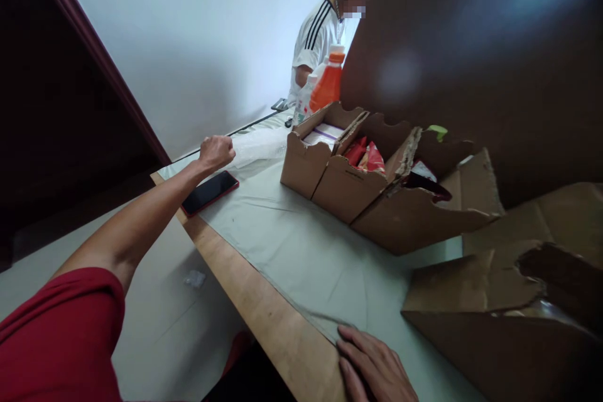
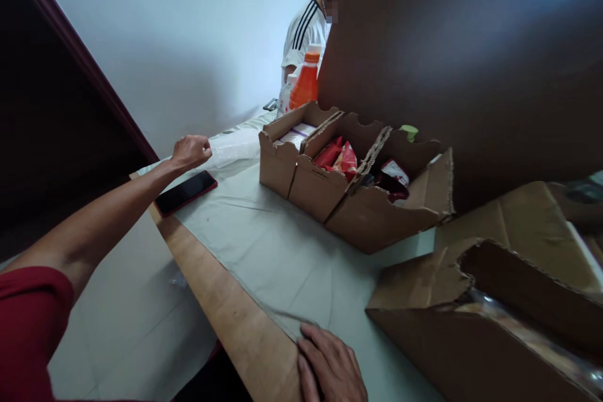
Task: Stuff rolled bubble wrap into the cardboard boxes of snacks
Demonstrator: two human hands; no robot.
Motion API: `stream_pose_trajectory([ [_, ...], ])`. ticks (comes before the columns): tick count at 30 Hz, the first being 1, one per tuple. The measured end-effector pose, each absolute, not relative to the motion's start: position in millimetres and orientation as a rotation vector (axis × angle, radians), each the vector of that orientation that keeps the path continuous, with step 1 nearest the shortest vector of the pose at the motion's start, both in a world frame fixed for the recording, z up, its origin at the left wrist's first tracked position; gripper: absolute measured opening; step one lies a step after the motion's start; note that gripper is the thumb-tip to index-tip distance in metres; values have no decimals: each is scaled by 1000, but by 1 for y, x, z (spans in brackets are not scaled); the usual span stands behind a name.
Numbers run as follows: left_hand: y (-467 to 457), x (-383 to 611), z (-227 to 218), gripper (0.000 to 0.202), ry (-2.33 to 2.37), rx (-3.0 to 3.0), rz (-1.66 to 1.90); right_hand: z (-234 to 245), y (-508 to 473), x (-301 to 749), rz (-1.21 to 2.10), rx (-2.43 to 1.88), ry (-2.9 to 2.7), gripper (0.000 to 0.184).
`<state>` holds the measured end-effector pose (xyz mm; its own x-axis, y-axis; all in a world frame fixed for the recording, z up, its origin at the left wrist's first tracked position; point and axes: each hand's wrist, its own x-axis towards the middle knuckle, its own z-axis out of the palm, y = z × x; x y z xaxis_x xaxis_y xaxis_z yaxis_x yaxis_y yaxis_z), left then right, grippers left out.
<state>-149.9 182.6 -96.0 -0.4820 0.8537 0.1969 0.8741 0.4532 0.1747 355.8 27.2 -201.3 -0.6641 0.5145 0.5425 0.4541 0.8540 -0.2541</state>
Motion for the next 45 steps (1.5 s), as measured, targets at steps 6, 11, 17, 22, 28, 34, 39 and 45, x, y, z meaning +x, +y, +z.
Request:
stream_pose_trajectory([
  [6,167,-115,-89,21,-2493,-1743,-344,-198,22,352,124,-708,-2363,20],
  [11,165,-85,-108,46,-2411,-1880,-229,-191,17,349,171,-710,-2324,20],
  [17,184,-62,-136,43,-2375,-1994,-270,-191,17,349,174,-732,-2327,19],
  [22,203,-61,-150,37,-2487,-1992,-537,-195,19,350,150,-742,-2349,20],
  [28,209,-89,-118,28,-2566,-1616,-1236,-197,19,351,167,-743,-2342,20],
  [34,143,-80,-81,19,-2331,-1709,-1897,-194,22,350,239,-758,-2290,21],
  [39,60,-19,-107,16,-2256,-2070,-2154,-187,17,350,518,-859,-2200,21],
  [45,-19,67,-142,6,-2081,-2871,-2230,-176,17,354,1012,-1222,-1976,38],
])
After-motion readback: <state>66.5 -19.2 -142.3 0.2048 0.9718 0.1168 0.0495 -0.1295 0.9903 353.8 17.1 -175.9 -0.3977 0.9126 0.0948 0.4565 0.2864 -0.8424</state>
